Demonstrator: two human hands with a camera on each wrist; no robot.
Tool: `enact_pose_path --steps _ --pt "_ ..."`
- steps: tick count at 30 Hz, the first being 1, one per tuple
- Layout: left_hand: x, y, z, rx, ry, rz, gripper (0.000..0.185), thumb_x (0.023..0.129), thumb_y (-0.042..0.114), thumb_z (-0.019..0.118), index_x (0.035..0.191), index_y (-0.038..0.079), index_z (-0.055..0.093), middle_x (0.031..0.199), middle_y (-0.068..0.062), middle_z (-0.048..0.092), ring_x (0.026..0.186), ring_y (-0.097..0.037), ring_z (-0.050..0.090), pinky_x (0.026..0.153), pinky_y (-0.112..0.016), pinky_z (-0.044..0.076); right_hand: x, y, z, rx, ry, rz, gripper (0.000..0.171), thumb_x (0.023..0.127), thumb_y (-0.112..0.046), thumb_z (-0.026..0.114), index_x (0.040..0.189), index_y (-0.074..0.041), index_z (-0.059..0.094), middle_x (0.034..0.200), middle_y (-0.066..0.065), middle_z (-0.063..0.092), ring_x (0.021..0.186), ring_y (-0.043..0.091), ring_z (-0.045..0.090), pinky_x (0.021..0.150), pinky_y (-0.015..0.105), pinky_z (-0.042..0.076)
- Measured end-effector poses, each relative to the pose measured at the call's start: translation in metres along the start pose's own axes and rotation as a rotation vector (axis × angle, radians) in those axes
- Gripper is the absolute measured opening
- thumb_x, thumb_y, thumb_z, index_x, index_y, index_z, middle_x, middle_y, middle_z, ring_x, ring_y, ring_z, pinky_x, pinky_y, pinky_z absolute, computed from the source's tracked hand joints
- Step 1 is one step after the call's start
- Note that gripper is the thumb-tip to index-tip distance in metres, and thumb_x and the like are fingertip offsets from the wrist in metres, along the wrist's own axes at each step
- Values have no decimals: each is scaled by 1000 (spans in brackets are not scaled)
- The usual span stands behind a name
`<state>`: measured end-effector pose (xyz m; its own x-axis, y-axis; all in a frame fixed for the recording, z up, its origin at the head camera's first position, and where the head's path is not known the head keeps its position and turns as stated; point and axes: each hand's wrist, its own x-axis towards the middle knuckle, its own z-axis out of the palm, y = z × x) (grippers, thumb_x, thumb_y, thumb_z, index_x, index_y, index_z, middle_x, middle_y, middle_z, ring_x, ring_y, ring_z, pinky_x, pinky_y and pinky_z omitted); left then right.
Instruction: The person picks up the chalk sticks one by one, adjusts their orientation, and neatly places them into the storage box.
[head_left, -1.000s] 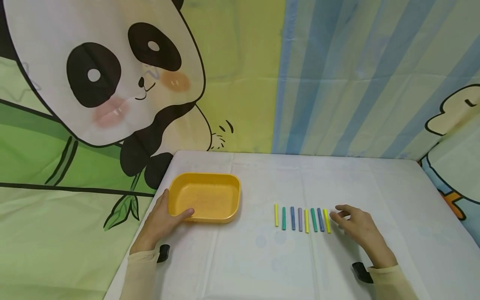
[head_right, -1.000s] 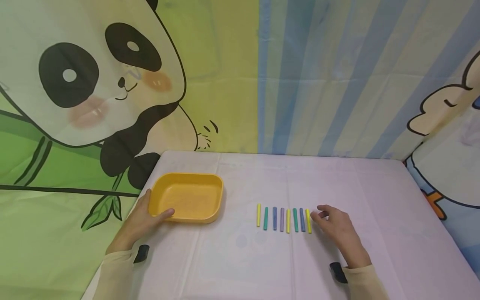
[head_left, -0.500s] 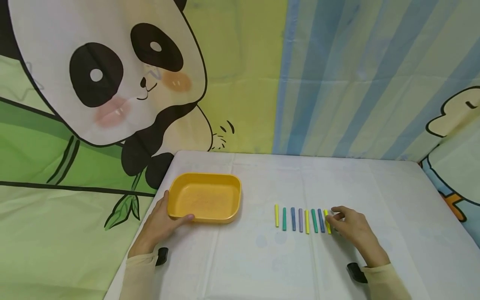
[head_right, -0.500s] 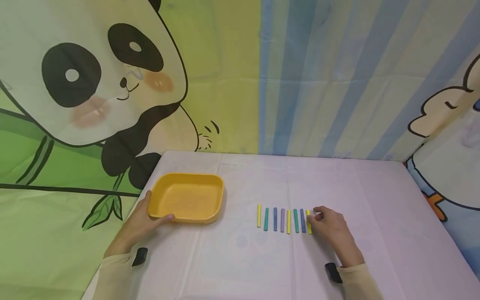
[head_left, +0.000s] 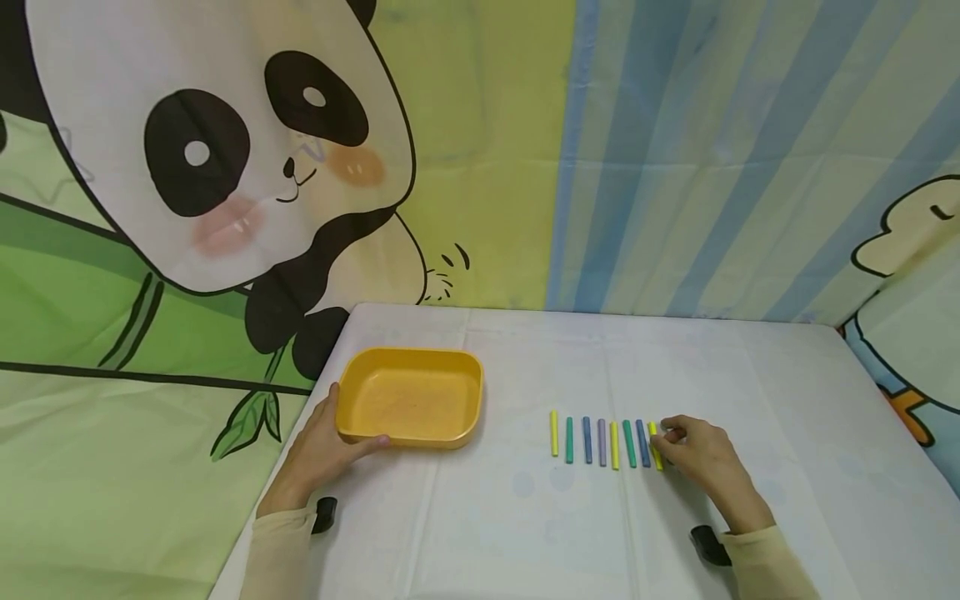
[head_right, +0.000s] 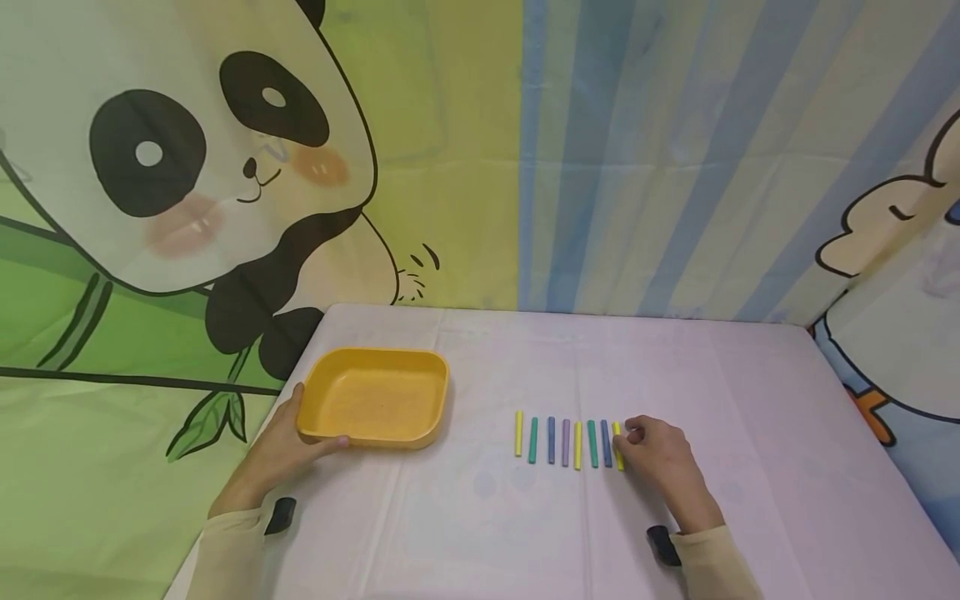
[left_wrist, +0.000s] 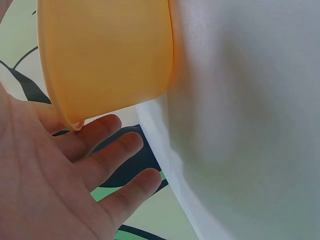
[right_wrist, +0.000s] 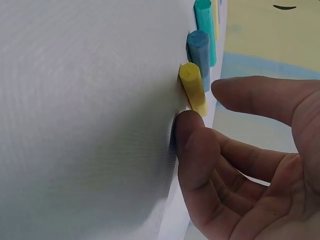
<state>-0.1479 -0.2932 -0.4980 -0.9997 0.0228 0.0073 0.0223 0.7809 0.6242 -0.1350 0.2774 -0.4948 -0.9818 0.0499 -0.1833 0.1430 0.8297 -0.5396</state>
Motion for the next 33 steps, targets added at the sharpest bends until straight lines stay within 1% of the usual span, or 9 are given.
enact_pose_path --steps 5,9,16,23,27,33 --pt "0 -1 0 -5 0 4 146 66 73 82 163 8 -5 161 -27 24 139 -40 35 110 -64 32 2 0 2 -9 16 -15 50 92 -28 71 126 8 64 105 13 70 84 24 56 64 33 46" --pt "0 -1 1 -8 -4 -1 146 66 74 82 163 8 -6 162 -26 22 141 -41 34 111 -65 30 3 -1 3 -17 18 -3 48 91 -27 71 124 8 66 103 12 70 83 24 57 65 35 47" --pt "0 0 1 12 2 -4 146 66 75 80 162 7 -6 162 -27 21 142 -42 33 111 -65 30 3 -5 3 -10 27 7 44 89 -22 71 121 8 67 100 13 71 80 23 57 63 35 48" --pt "-1 2 0 6 4 -4 145 68 74 80 162 6 -6 162 -27 21 141 -42 33 110 -66 30 3 -6 3 -8 32 -2 40 90 -20 72 117 8 69 98 13 71 80 22 60 66 37 51" --pt "-2 2 -1 17 0 -20 145 68 75 79 162 8 -7 162 -26 21 141 -43 34 110 -66 31 4 -6 4 -5 27 3 39 90 -21 72 117 8 69 98 11 71 81 23 60 66 38 51" --pt "-1 2 -1 21 -4 -24 145 67 76 79 163 10 -8 162 -26 21 140 -43 34 109 -66 31 6 -7 4 3 24 18 38 90 -22 72 115 7 69 98 11 72 84 24 63 69 41 53"
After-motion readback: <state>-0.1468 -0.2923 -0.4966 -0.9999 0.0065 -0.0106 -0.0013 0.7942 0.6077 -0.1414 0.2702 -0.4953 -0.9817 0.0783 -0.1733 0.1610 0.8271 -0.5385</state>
